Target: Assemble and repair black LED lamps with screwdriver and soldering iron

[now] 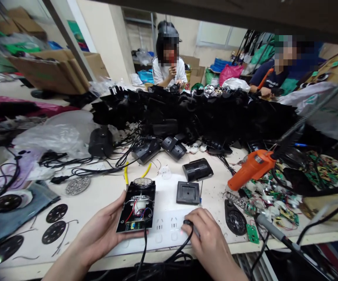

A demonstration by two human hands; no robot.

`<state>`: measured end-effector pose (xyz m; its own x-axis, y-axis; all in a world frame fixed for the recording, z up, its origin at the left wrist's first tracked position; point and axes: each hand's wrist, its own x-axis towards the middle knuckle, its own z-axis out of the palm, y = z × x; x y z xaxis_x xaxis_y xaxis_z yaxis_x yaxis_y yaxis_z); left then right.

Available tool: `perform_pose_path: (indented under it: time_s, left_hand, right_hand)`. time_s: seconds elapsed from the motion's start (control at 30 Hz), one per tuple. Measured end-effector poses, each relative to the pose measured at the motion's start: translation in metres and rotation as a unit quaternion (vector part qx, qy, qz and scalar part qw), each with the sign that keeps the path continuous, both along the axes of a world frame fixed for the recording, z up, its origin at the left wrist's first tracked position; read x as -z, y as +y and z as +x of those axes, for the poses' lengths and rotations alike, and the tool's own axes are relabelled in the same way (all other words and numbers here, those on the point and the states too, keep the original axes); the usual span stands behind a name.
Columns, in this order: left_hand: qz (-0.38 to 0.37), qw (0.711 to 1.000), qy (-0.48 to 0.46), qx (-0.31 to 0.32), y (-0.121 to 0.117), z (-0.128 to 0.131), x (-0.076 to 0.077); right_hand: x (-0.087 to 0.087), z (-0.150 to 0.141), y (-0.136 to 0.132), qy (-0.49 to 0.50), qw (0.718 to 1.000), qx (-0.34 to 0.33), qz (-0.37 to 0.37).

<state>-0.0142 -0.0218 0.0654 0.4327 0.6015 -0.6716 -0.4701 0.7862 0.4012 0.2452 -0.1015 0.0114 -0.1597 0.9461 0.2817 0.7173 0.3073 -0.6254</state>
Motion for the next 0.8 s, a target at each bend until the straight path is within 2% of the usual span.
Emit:
perform_pose_path:
  time_s: [0.23,0.5,0.8]
  left_hand:
    - [0.003,1.000,0.009,-0.011,0.002,0.002,0.004]
    - [0.034,0.998,-0.007,-0.052,0.011,0.002,0.006]
    - [0.054,0.993,-0.059,-0.084,0.010,-0.001,0.019]
  right_hand:
    - [-0.006,0.002,0.000,-0.034,0.998,-0.012,0.053]
    - [0.014,0.009,-0.003,-0.095,0.992,-0.006,0.085]
    - [0.011,0.008,-0.001,-0.155,0.982,-0.012,0.106]
